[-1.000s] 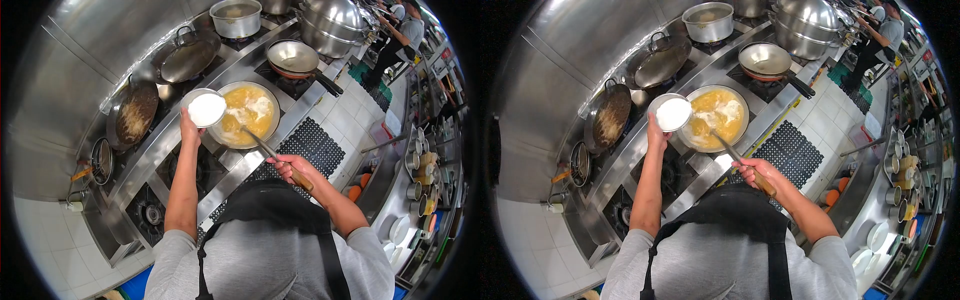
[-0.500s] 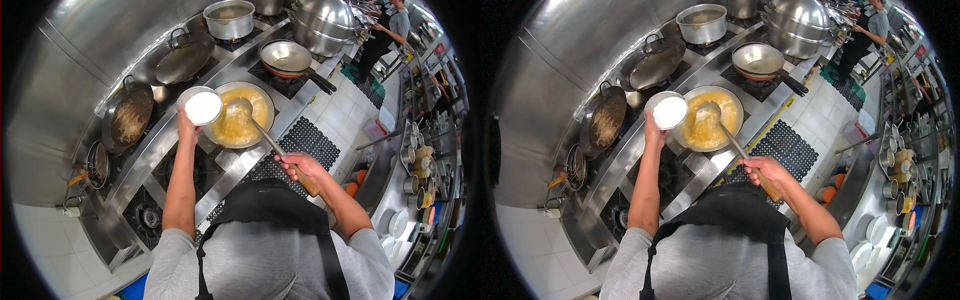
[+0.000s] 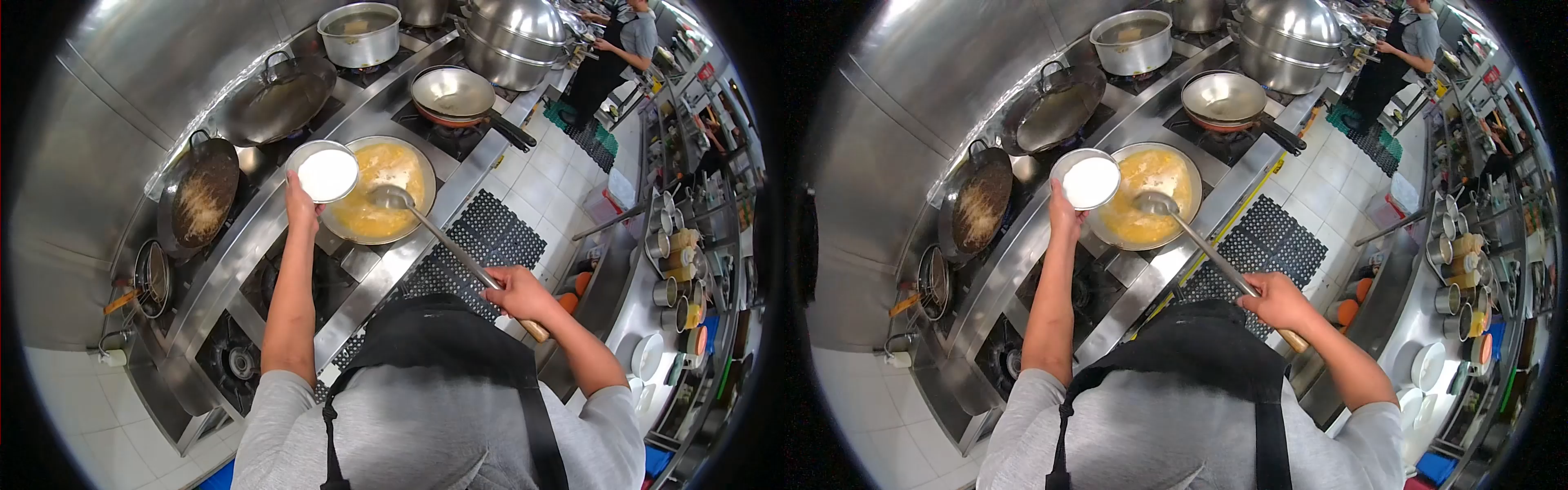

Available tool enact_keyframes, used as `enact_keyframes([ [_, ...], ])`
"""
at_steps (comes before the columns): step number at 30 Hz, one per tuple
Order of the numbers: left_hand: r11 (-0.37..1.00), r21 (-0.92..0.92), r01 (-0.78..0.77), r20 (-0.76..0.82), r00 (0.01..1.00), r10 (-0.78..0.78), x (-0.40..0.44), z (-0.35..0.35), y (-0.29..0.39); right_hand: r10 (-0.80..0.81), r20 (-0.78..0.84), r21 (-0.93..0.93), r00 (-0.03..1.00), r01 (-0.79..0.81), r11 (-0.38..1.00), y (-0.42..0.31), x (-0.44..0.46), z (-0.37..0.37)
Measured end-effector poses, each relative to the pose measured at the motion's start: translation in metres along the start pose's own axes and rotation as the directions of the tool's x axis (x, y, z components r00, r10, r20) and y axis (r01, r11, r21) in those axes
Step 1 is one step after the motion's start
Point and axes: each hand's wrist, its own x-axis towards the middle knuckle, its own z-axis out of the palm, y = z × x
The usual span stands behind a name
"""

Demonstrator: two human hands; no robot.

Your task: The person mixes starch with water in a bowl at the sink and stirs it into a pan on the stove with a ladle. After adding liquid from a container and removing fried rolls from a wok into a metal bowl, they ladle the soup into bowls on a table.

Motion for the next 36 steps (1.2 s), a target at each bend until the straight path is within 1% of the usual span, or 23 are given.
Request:
enact_keyframes([
  [2,1.0,0.012,-0.005,-0.053,0.999,0.006,-0.002,0.007,0.0,-0.082,-0.045,-0.255,0.996,0.068,0.964,0.0,-0.011,-0.002],
  [3,1.0,-0.002,-0.015,-0.042,0.999,0.015,-0.004,0.01,0.0,-0.126,-0.06,-0.38,0.99,0.094,0.92,-0.001,-0.017,-0.003],
  [4,1.0,-0.015,-0.025,-0.03,0.999,0.024,-0.005,0.013,-0.001,-0.18,-0.08,-0.425,0.98,0.13,0.896,-0.004,-0.022,-0.003],
  [7,0.999,-0.027,-0.03,-0.018,0.999,0.03,-0.006,0.018,-0.003,-0.228,-0.068,-0.542,0.971,0.156,0.826,0.0,-0.022,0.0],
  [13,0.999,-0.024,-0.046,-0.018,0.999,0.045,-0.001,0.015,-0.011,-0.27,-0.047,-0.673,0.962,0.169,0.72,0.014,0.001,0.011],
  [16,0.999,-0.033,-0.039,-0.057,0.998,0.037,-0.001,0.011,-0.012,-0.384,-0.077,-0.659,0.92,0.243,0.712,0.025,0.02,0.02],
  [20,0.997,-0.044,-0.062,-0.073,0.996,0.058,-0.005,0.004,-0.011,-0.381,-0.111,-0.676,0.918,0.211,0.706,0.026,0.045,0.03],
  [25,0.998,-0.053,-0.039,-0.1,0.994,0.033,-0.008,-0.003,-0.006,-0.395,-0.13,-0.671,0.909,0.212,0.71,0.022,0.069,0.032],
  [28,0.999,-0.047,-0.023,-0.104,0.994,0.018,-0.009,-0.008,-0.005,-0.441,-0.163,-0.689,0.883,0.218,0.691,0.031,0.087,0.033],
  [34,0.999,-0.054,-0.002,-0.127,0.992,-0.005,-0.013,-0.014,-0.003,-0.433,-0.205,-0.663,0.878,0.201,0.721,0.025,0.099,0.033],
  [36,0.997,-0.071,-0.006,-0.124,0.992,-0.003,-0.014,-0.015,-0.004,-0.456,-0.222,-0.628,0.862,0.231,0.743,0.029,0.103,0.035],
])
